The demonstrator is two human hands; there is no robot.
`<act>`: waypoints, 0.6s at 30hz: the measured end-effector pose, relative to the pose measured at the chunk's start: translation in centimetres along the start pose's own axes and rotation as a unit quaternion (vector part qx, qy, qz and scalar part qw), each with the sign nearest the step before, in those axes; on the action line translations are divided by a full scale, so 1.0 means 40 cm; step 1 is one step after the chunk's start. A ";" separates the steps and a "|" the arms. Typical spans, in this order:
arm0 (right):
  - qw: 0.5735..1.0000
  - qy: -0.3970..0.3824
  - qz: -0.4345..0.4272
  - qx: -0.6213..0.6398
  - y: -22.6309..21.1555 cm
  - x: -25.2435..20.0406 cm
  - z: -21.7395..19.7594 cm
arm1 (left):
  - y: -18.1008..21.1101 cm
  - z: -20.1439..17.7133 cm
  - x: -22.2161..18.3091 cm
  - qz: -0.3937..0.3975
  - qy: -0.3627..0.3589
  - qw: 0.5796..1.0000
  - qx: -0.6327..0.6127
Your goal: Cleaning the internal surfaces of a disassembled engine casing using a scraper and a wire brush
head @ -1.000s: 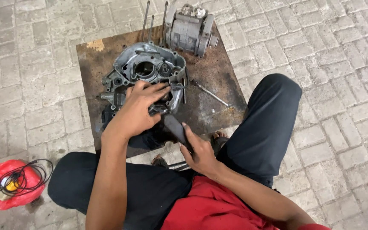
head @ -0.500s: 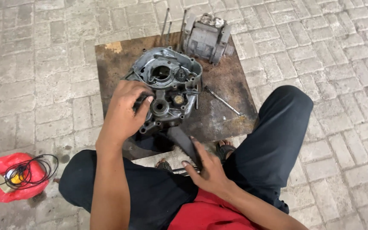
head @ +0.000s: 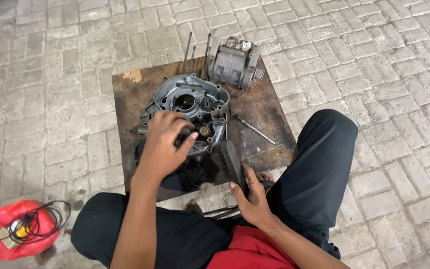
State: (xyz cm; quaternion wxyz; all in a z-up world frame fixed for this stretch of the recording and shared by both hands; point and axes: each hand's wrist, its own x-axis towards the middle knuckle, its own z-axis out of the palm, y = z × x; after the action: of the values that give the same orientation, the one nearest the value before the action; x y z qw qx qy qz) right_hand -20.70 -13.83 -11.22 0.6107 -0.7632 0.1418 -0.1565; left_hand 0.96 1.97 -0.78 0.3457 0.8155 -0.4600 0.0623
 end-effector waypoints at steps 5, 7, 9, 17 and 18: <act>0.999 -0.001 -0.016 0.034 -0.036 0.023 -0.010 | 0.048 0.092 0.056 0.027 -0.037 0.994 0.096; 0.999 -0.006 -0.022 0.043 -0.050 0.039 -0.016 | 0.072 0.127 0.080 0.056 -0.040 0.990 0.123; 0.997 0.005 -0.010 0.076 -0.059 0.053 -0.022 | 0.096 0.165 0.099 0.065 -0.084 0.969 0.222; 0.992 0.070 0.062 0.088 0.008 0.085 -0.072 | 0.125 0.243 0.178 0.043 -0.126 0.942 0.307; 0.992 0.061 0.029 0.106 0.004 0.085 -0.082 | 0.133 0.242 0.185 0.046 -0.107 0.951 0.285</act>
State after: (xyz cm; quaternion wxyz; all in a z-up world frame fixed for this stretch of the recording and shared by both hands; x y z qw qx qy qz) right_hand -18.97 -18.17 -10.49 0.6829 -0.6784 0.1837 -0.1991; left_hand -1.16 -11.05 -2.26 0.0446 0.8597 -0.4948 0.1188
